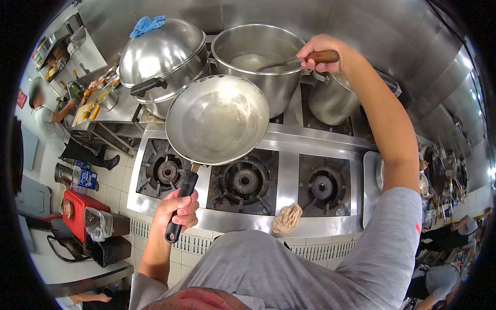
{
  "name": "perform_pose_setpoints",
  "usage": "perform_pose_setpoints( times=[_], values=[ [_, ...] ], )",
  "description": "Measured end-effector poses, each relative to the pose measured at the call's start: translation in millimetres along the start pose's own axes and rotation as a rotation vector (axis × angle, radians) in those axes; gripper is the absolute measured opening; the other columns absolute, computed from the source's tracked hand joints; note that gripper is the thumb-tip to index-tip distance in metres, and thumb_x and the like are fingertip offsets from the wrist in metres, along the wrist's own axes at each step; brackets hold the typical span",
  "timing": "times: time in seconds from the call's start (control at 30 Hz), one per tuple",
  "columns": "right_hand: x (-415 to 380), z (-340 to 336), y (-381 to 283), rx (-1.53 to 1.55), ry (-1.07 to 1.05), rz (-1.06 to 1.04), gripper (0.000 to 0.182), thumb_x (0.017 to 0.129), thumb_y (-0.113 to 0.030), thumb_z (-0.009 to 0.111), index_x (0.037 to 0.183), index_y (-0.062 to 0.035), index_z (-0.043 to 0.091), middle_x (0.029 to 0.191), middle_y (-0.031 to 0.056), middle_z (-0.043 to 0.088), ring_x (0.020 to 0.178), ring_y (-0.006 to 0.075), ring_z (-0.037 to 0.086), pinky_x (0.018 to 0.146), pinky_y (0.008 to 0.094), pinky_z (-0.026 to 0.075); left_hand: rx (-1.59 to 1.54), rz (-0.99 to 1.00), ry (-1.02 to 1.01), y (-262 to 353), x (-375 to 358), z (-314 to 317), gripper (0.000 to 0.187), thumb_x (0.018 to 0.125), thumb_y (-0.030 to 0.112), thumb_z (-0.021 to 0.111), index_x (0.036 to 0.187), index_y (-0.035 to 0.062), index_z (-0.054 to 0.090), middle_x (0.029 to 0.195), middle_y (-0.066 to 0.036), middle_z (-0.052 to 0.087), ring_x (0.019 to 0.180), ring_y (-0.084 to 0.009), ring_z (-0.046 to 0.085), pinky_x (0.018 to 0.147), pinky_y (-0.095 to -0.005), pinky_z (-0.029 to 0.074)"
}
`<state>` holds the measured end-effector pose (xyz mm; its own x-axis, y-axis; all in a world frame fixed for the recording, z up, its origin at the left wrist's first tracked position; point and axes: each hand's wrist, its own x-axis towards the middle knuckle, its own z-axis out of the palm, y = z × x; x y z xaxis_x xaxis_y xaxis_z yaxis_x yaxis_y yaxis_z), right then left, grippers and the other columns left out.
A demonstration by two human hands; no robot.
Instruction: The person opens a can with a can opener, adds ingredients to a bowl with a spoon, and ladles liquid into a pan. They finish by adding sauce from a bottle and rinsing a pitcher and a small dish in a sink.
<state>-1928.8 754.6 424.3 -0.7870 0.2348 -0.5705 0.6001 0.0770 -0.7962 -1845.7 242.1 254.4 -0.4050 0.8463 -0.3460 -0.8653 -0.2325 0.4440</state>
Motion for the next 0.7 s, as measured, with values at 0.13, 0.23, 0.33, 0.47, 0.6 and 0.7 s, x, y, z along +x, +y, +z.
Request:
perform_pose_setpoints(
  times=[0.13, 0.23, 0.33, 0.47, 0.6, 0.7],
  values=[
    [-39, 9, -4, -0.021, 0.028, -0.03, 0.037, 0.093, -0.008, 0.058, 0.127, 0.0047, 0.052, 0.077, 0.0131, 0.062, 0.049, 0.008, 0.053, 0.033, 0.0208, 0.036, -0.003, 0.005, 0.025, -3, -1, 0, 0.008, 0.094, 0.008, 0.06, 0.098, 0.0017, 0.057, 0.062, 0.005, 0.046, 0.041, -0.0025, 0.039, 0.041, -0.0208, 0.029],
    [-64, 13, -10, -0.026, 0.034, -0.081, 0.036, 0.092, -0.005, 0.056, 0.126, 0.0061, 0.053, 0.077, 0.0138, 0.062, 0.047, 0.0096, 0.053, 0.03, 0.0221, 0.035, 0.006, 0.017, 0.007, -4, 1, 1, 0.008, 0.095, 0.009, 0.06, 0.098, 0.0023, 0.057, 0.063, 0.006, 0.046, 0.042, -0.002, 0.039, 0.041, -0.021, 0.029],
    [-89, 9, -15, -0.068, -0.042, -0.109, 0.033, 0.09, -0.006, 0.061, 0.121, 0.0041, 0.054, 0.079, 0.0156, 0.063, 0.047, 0.0088, 0.053, 0.031, 0.0213, 0.035, -0.018, -0.001, -0.026, -5, 2, -2, 0.008, 0.095, 0.009, 0.059, 0.098, 0.0023, 0.057, 0.063, 0.006, 0.046, 0.042, -0.0025, 0.04, 0.041, -0.0211, 0.029],
    [-125, 10, -16, -0.086, -0.076, -0.182, 0.041, 0.092, -0.006, 0.057, 0.13, 0.0082, 0.051, 0.079, 0.0155, 0.062, 0.048, 0.0095, 0.055, 0.031, 0.0218, 0.037, -0.001, -0.003, -0.045, -4, 4, -3, 0.009, 0.096, 0.01, 0.059, 0.1, 0.0018, 0.058, 0.064, 0.006, 0.047, 0.042, -0.0028, 0.042, 0.042, -0.021, 0.03],
    [-164, 21, -12, -0.122, -0.07, -0.258, 0.045, 0.091, -0.005, 0.056, 0.133, 0.0115, 0.049, 0.078, 0.0158, 0.062, 0.047, 0.0099, 0.057, 0.028, 0.0196, 0.039, -0.031, -0.023, -0.107, -4, 4, -5, 0.009, 0.098, 0.009, 0.056, 0.102, 0.0014, 0.059, 0.065, 0.006, 0.048, 0.044, -0.0026, 0.043, 0.043, -0.021, 0.032],
    [-180, 21, -3, -0.12, -0.113, -0.302, 0.046, 0.091, -0.004, 0.057, 0.134, 0.012, 0.048, 0.078, 0.0165, 0.062, 0.046, 0.0098, 0.057, 0.028, 0.0188, 0.039, -0.067, -0.046, -0.159, -3, 5, -8, 0.012, 0.1, 0.01, 0.054, 0.105, 0.0011, 0.06, 0.066, 0.006, 0.049, 0.045, -0.0021, 0.044, 0.045, -0.0206, 0.033]
  ],
)
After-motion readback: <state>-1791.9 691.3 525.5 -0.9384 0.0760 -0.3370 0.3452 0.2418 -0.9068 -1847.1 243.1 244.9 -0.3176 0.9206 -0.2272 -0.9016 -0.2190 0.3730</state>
